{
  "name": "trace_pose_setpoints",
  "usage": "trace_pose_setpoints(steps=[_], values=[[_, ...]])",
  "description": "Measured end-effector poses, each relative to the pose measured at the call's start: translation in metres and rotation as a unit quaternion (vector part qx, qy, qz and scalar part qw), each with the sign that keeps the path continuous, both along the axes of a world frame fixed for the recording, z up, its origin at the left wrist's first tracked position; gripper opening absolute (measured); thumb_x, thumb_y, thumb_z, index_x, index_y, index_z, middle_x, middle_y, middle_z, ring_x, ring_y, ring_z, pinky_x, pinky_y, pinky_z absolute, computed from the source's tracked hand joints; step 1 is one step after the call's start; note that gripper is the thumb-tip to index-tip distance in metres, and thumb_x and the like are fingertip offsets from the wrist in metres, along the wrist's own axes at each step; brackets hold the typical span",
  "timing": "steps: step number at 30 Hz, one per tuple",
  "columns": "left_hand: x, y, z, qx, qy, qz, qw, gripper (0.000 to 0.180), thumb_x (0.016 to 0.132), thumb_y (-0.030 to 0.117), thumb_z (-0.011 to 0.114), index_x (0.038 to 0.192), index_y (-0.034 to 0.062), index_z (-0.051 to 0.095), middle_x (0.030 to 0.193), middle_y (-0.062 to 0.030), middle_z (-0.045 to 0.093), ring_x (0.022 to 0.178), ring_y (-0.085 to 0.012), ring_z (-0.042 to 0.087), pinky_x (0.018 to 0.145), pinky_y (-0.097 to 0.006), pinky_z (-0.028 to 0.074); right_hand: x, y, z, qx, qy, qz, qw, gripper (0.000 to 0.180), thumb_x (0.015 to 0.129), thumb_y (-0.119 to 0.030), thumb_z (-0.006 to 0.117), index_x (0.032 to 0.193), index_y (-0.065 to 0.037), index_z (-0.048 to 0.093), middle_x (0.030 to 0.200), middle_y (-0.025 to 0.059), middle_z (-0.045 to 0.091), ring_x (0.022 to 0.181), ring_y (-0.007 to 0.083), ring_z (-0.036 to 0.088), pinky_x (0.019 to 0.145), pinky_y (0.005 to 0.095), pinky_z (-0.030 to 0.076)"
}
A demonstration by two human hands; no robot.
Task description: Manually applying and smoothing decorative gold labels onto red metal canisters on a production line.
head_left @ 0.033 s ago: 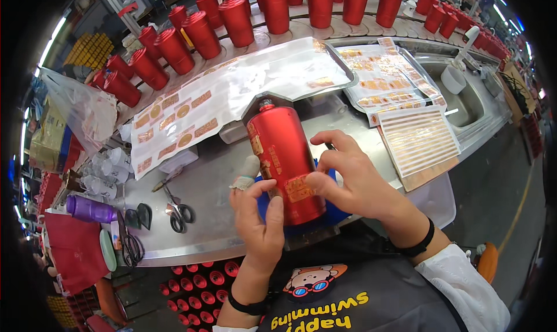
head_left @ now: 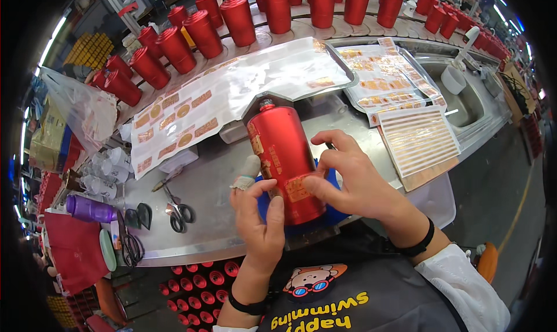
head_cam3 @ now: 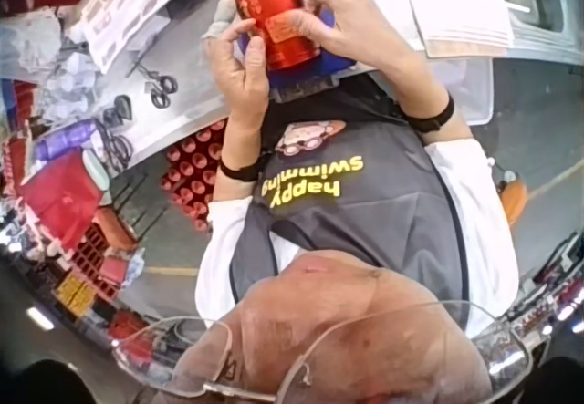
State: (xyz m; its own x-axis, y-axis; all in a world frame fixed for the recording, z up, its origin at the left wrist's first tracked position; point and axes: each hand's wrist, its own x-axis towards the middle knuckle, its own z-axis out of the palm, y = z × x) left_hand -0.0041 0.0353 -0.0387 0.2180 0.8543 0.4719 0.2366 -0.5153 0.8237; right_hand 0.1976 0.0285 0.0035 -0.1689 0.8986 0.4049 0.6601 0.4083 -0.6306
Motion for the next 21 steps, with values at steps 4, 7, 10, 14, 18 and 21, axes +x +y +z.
trace_pose_setpoints(steps=[4, 7, 10, 14, 18, 21], values=[[-0.003, -0.002, -0.002, -0.001, 0.023, 0.020, 1.000, 0.026, 0.092, 0.010, 0.050, 0.115, -0.0009, 0.053, 0.137, -0.0214, 0.044, 0.129, -0.0252, 0.039, 0.108, -0.038, 0.026, 0.007, -0.002, -0.003, -0.078, 0.066, 0.009, 0.995, 0.016, 0.080, -0.015, 0.068, 0.078, -0.001, 0.061, 0.120, 0.0177, 0.052, 0.105, 0.0267, 0.056, 0.083, 0.0320, 0.046], [0.001, -0.003, -0.004, -0.058, -0.023, 0.016, 0.998, 0.030, 0.093, 0.011, 0.050, 0.119, -0.0027, 0.050, 0.130, -0.0168, 0.047, 0.124, -0.0216, 0.042, 0.107, -0.035, 0.027, 0.009, -0.001, -0.004, -0.101, 0.124, 0.025, 0.987, 0.013, 0.081, -0.011, 0.067, 0.077, 0.000, 0.061, 0.119, 0.0155, 0.052, 0.102, 0.0224, 0.055, 0.080, 0.0291, 0.045], [0.010, 0.001, -0.007, -0.077, -0.102, 0.037, 0.991, 0.032, 0.091, 0.014, 0.054, 0.119, -0.0016, 0.051, 0.115, -0.0144, 0.052, 0.112, -0.0255, 0.047, 0.101, -0.036, 0.032, 0.007, -0.003, 0.006, -0.093, 0.141, 0.040, 0.985, 0.012, 0.081, -0.008, 0.065, 0.076, 0.001, 0.060, 0.118, 0.0141, 0.053, 0.100, 0.0200, 0.055, 0.079, 0.0286, 0.045], [0.012, 0.005, -0.010, -0.125, -0.159, 0.012, 0.979, 0.038, 0.093, 0.016, 0.052, 0.125, -0.0031, 0.045, 0.122, -0.0138, 0.047, 0.115, -0.0212, 0.044, 0.103, -0.034, 0.031, 0.003, -0.003, 0.019, -0.095, 0.149, 0.067, 0.982, 0.012, 0.083, -0.008, 0.063, 0.076, 0.002, 0.059, 0.117, 0.0139, 0.053, 0.100, 0.0200, 0.054, 0.080, 0.0285, 0.044], [0.016, 0.007, -0.004, -0.122, -0.152, -0.008, 0.981, 0.046, 0.093, 0.019, 0.056, 0.129, -0.0041, 0.040, 0.126, -0.0151, 0.044, 0.119, -0.0220, 0.042, 0.104, -0.035, 0.030, 0.006, -0.002, 0.011, -0.116, 0.160, 0.050, 0.979, 0.013, 0.083, -0.009, 0.063, 0.076, 0.002, 0.059, 0.116, 0.0139, 0.053, 0.101, 0.0205, 0.054, 0.083, 0.0299, 0.043], [0.020, 0.008, -0.005, -0.088, -0.090, 0.009, 0.992, 0.056, 0.091, 0.023, 0.060, 0.133, -0.0044, 0.035, 0.130, -0.0163, 0.041, 0.122, -0.0235, 0.040, 0.105, -0.036, 0.030, 0.009, -0.001, 0.002, -0.111, 0.155, 0.038, 0.981, 0.012, 0.083, -0.009, 0.062, 0.076, 0.001, 0.058, 0.115, 0.0139, 0.053, 0.102, 0.0208, 0.054, 0.084, 0.0303, 0.043]])
